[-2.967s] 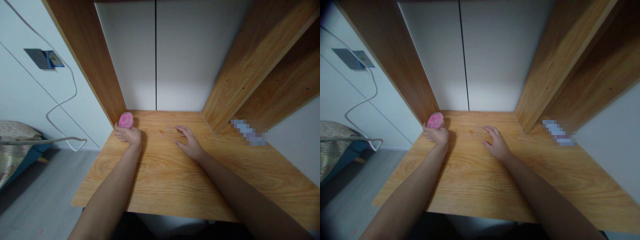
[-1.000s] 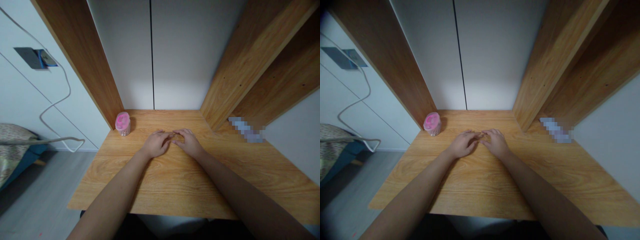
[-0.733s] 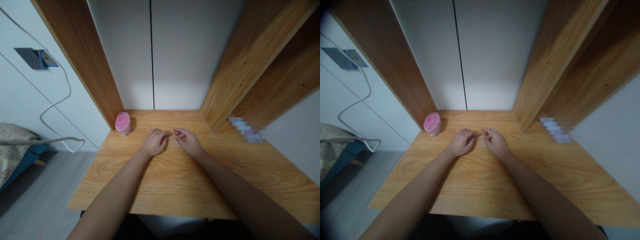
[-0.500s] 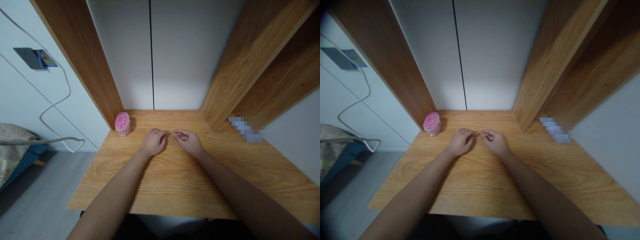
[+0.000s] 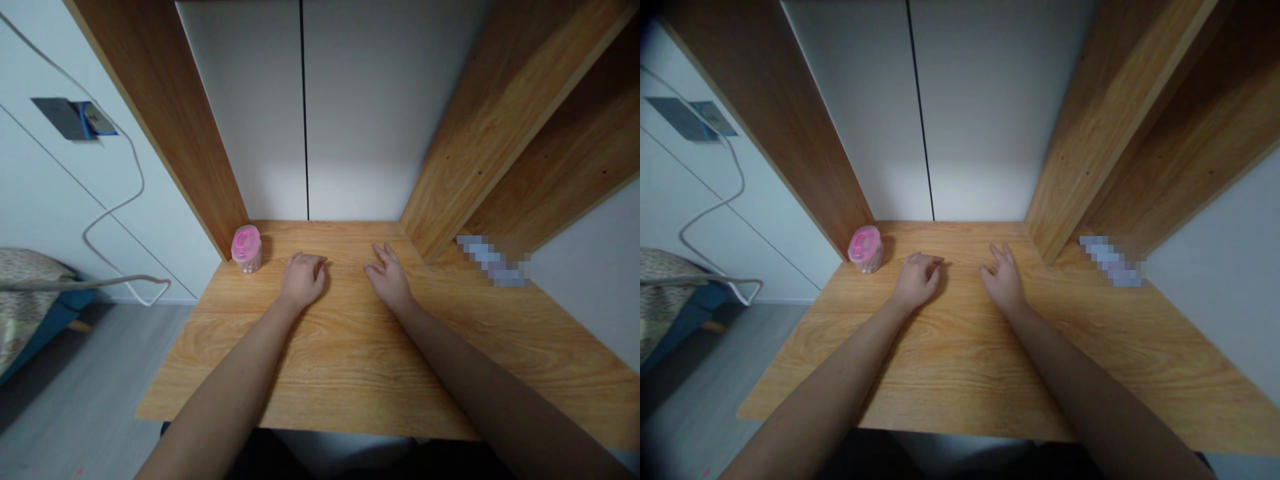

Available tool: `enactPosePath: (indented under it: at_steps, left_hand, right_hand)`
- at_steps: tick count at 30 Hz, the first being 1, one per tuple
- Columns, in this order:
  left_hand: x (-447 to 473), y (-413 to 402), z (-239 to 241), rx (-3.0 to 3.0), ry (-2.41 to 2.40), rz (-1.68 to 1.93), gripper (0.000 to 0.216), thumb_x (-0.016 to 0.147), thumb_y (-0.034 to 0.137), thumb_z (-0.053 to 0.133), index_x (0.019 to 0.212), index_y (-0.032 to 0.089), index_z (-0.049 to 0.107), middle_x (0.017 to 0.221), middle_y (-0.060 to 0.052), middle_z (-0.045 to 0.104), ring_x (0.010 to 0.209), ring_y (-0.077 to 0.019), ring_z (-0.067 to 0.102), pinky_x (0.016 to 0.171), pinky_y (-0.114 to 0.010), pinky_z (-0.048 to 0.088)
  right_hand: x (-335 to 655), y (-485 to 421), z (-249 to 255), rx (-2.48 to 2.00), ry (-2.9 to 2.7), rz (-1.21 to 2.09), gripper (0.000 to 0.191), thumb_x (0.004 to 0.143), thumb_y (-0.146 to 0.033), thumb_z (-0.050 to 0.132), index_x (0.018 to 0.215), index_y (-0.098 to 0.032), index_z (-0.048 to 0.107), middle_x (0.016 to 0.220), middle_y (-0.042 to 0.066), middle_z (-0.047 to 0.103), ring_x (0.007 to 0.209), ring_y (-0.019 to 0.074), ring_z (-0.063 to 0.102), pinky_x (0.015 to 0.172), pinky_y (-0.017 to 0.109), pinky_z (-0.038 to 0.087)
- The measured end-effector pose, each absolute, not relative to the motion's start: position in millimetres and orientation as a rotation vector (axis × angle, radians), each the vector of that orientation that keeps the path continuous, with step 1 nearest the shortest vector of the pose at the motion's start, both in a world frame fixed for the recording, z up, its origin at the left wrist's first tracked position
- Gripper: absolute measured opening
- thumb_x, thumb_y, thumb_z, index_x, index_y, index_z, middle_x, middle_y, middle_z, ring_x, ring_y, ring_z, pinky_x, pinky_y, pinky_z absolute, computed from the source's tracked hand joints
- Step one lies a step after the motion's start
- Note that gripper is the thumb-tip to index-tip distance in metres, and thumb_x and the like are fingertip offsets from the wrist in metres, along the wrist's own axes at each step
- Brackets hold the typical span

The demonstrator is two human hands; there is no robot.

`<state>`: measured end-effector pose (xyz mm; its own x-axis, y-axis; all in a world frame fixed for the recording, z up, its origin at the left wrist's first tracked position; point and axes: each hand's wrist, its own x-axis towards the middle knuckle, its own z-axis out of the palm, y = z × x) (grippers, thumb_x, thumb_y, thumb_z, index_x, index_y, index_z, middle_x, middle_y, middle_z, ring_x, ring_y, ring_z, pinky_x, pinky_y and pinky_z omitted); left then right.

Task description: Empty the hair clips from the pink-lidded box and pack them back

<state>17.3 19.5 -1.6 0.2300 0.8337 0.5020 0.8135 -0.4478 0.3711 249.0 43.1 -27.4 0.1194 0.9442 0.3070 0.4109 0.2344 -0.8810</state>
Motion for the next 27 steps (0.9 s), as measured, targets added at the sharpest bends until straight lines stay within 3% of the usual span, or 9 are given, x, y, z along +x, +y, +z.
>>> enactPosePath:
  at_steps: [5, 8, 12, 15, 19, 23, 27]
  left_hand:
    - [6.8, 22.0, 3.6, 2.258, 1.929, 1.368, 0.023, 0.085, 0.020, 0.057, 0.101, 0.020, 0.073, 0.118, -0.010, 0.069, 0.118, -0.0285, 0.060, 0.116, -0.053, 0.034]
    - [-3.7, 21.5, 8.8, 2.075, 2.136, 1.568, 0.030, 0.083, 0.018, 0.058, 0.110, 0.022, 0.070, 0.142, -0.013, 0.053, 0.142, -0.0332, 0.039, 0.122, -0.061, 0.018]
    - [-18.1, 21.1, 14.1, 1.913, 2.302, 1.607, 0.043, 0.079, 0.015, 0.063, 0.121, 0.024, 0.063, 0.157, -0.013, 0.033, 0.152, -0.0363, 0.020, 0.122, -0.066, 0.010]
    - [-23.7, 22.1, 15.0, 1.784, 2.408, 1.591, 0.054, 0.076, 0.011, 0.065, 0.127, 0.025, 0.057, 0.162, -0.013, 0.021, 0.154, -0.0388, 0.010, 0.120, -0.070, 0.008]
    - [-25.5, 27.8, 11.2, 1.405, 2.581, 1.721, 0.071, 0.074, 0.008, 0.066, 0.139, 0.027, 0.045, 0.164, -0.015, 0.006, 0.154, -0.0434, 0.004, 0.116, -0.073, 0.018]
    - [-29.0, 36.3, 3.4, 1.156, 2.676, 1.770, 0.080, 0.075, 0.008, 0.065, 0.147, 0.021, 0.034, 0.160, -0.022, 0.014, 0.150, -0.0434, 0.020, 0.116, -0.066, 0.026]
    - [-33.9, 41.2, -2.0, 1.064, 2.694, 1.739, 0.071, 0.075, 0.007, 0.060, 0.142, 0.016, 0.038, 0.148, -0.022, 0.035, 0.142, -0.0408, 0.035, 0.114, -0.060, 0.032]
  right_hand:
    - [246.2, 40.1, -29.2, -1.300, -1.592, 0.598, 0.056, 0.083, -0.031, 0.063, 0.138, -0.022, 0.058, 0.160, 0.015, 0.030, 0.141, 0.0309, 0.045, 0.107, 0.045, 0.052]
    - [246.5, 39.7, -30.3, -1.276, -1.650, 0.558, 0.053, 0.083, -0.030, 0.064, 0.136, -0.024, 0.060, 0.155, 0.014, 0.036, 0.142, 0.0295, 0.044, 0.106, 0.046, 0.053]
    - [247.5, 39.7, -29.6, -1.269, -1.665, 0.545, 0.050, 0.083, -0.030, 0.064, 0.132, -0.025, 0.061, 0.150, 0.014, 0.042, 0.139, 0.0302, 0.046, 0.103, 0.047, 0.055]
    - [247.2, 39.1, -28.1, -1.262, -1.659, 0.548, 0.048, 0.083, -0.030, 0.064, 0.131, -0.026, 0.062, 0.146, 0.013, 0.045, 0.136, 0.0304, 0.048, 0.101, 0.048, 0.055]
    - [246.2, 37.9, -26.8, -1.251, -1.670, 0.553, 0.044, 0.084, -0.030, 0.063, 0.127, -0.026, 0.064, 0.144, 0.013, 0.046, 0.135, 0.0303, 0.049, 0.101, 0.049, 0.054]
    - [246.0, 37.3, -26.0, -1.248, -1.674, 0.557, 0.043, 0.084, -0.030, 0.062, 0.126, -0.025, 0.065, 0.144, 0.013, 0.047, 0.135, 0.0300, 0.049, 0.102, 0.049, 0.054]
    - [245.7, 36.9, -25.3, -1.249, -1.675, 0.550, 0.041, 0.084, -0.030, 0.062, 0.124, -0.024, 0.066, 0.142, 0.014, 0.048, 0.134, 0.0302, 0.050, 0.101, 0.049, 0.055]
